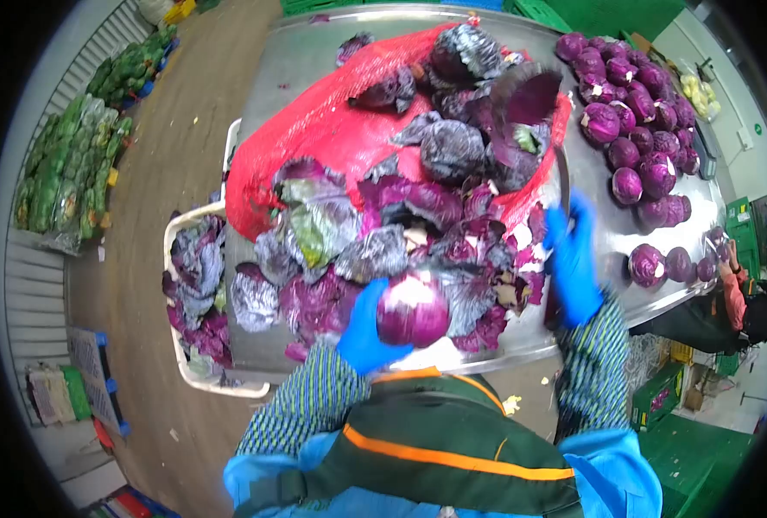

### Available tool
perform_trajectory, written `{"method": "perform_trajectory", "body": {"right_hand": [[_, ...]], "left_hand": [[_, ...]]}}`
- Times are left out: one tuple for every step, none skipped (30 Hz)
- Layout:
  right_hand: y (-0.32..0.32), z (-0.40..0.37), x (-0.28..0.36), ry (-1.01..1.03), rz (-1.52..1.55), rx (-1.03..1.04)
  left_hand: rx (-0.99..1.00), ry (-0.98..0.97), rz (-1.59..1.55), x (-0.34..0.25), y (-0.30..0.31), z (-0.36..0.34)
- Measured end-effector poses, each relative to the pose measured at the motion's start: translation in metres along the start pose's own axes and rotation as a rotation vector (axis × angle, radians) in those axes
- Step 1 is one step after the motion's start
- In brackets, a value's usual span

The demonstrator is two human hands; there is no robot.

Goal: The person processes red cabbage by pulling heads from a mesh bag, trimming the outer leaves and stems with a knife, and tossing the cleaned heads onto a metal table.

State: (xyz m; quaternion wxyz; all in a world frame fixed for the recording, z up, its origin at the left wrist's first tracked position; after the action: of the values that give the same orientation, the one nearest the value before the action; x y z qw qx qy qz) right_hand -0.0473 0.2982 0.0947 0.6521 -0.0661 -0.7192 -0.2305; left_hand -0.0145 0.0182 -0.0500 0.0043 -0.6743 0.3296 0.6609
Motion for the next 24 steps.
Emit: {"method": "perform_trajectory", "body": {"right_hand": [[-0.019, -0.022, -0.022, -0.106, 0.095, 0.087], [-0.031, -0.047, -0.070, -0.180, -0.018, 0.173], [-0.052, -0.084, -0.079, -0.369, 0.159, 0.180], [-0.065, -0.109, -0.104, -0.290, 0.307, 0.160], [-0.065, -0.124, -0.118, -0.247, 0.261, 0.143], [-0.064, -0.124, -0.112, -0.224, 0.217, 0.172], [-0.060, -0.125, -0.103, -0.201, 0.179, 0.198], [-0.057, -0.110, -0.063, 0.259, -0.095, 0.282], [-0.055, -0.103, -0.043, 0.366, -0.218, 0.336], [-0.051, -0.094, -0.049, 0.288, -0.228, 0.335], [-0.048, -0.089, -0.055, 0.210, -0.238, 0.334], [-0.046, -0.088, -0.070, 0.111, -0.150, 0.302], [-0.047, -0.093, -0.074, 0.110, -0.149, 0.291], [-0.048, -0.105, -0.097, -0.157, 0.080, 0.258], [-0.053, -0.123, -0.122, -0.425, 0.307, 0.226], [-0.050, -0.134, -0.134, -0.473, 0.328, 0.138], [-0.046, -0.137, -0.138, -0.483, 0.323, 0.141], [-0.039, -0.135, -0.128, -0.391, 0.221, 0.107], [-0.033, -0.132, -0.118, -0.296, 0.123, 0.068], [-0.028, -0.131, -0.122, -0.342, 0.101, 0.085], [-0.023, -0.124, -0.118, -0.339, 0.101, 0.083], [-0.028, -0.114, -0.098, -0.189, -0.035, 0.233], [-0.036, -0.107, -0.084, -0.040, -0.171, 0.381], [-0.040, -0.098, -0.084, 0.084, -0.268, 0.428]], "left_hand": [[0.008, -0.009, 0.080, -0.004, -0.005, -0.008], [-0.060, -0.030, 0.102, -0.013, -0.007, -0.008], [-0.124, -0.037, 0.120, -0.023, -0.011, -0.013], [-0.088, 0.080, 0.055, -0.025, -0.015, -0.007], [-0.105, 0.070, 0.071, -0.028, -0.017, -0.004], [-0.103, 0.081, 0.062, -0.029, -0.019, 0.000], [-0.098, 0.091, 0.057, -0.030, -0.020, 0.003], [-0.084, 0.093, 0.064, -0.031, -0.020, 0.005], [-0.066, 0.088, 0.042, -0.033, -0.021, 0.008], [-0.049, 0.085, 0.017, -0.034, -0.025, 0.010], [-0.039, 0.083, 0.015, -0.035, -0.028, 0.010], [-0.051, 0.084, 0.033, -0.035, -0.030, 0.009], [-0.066, 0.079, 0.053, -0.035, -0.029, 0.011], [-0.073, 0.042, 0.065, -0.037, -0.028, 0.012], [-0.077, 0.036, 0.062, -0.040, -0.025, 0.016], [-0.079, 0.056, 0.112, -0.041, -0.023, 0.016], [-0.077, 0.083, 0.162, -0.041, -0.022, 0.014], [-0.058, 0.110, 0.199, -0.039, -0.022, 0.014], [-0.045, 0.114, 0.205, -0.039, -0.021, 0.012], [-0.024, 0.124, 0.202, -0.040, -0.022, 0.014], [-0.008, 0.134, 0.196, -0.040, -0.024, 0.015], [0.006, 0.137, 0.102, -0.036, -0.027, 0.015], [0.008, 0.139, 0.099, -0.035, -0.030, 0.013], [-0.010, 0.118, 0.041, -0.036, -0.031, 0.012]]}}
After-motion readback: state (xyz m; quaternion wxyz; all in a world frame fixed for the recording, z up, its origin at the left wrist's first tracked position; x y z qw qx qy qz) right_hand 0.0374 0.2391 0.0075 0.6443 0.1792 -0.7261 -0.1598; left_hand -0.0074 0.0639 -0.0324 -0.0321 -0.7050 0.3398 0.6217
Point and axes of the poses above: each hand's wrist, its own z-axis towards the middle knuckle, its own y-axis out of the back of the hand, x = y × z, the point moved 9 cm from there along z, towards the middle knuckle, and after that the axes turned 4 degrees about y, right-handed, at the moved point
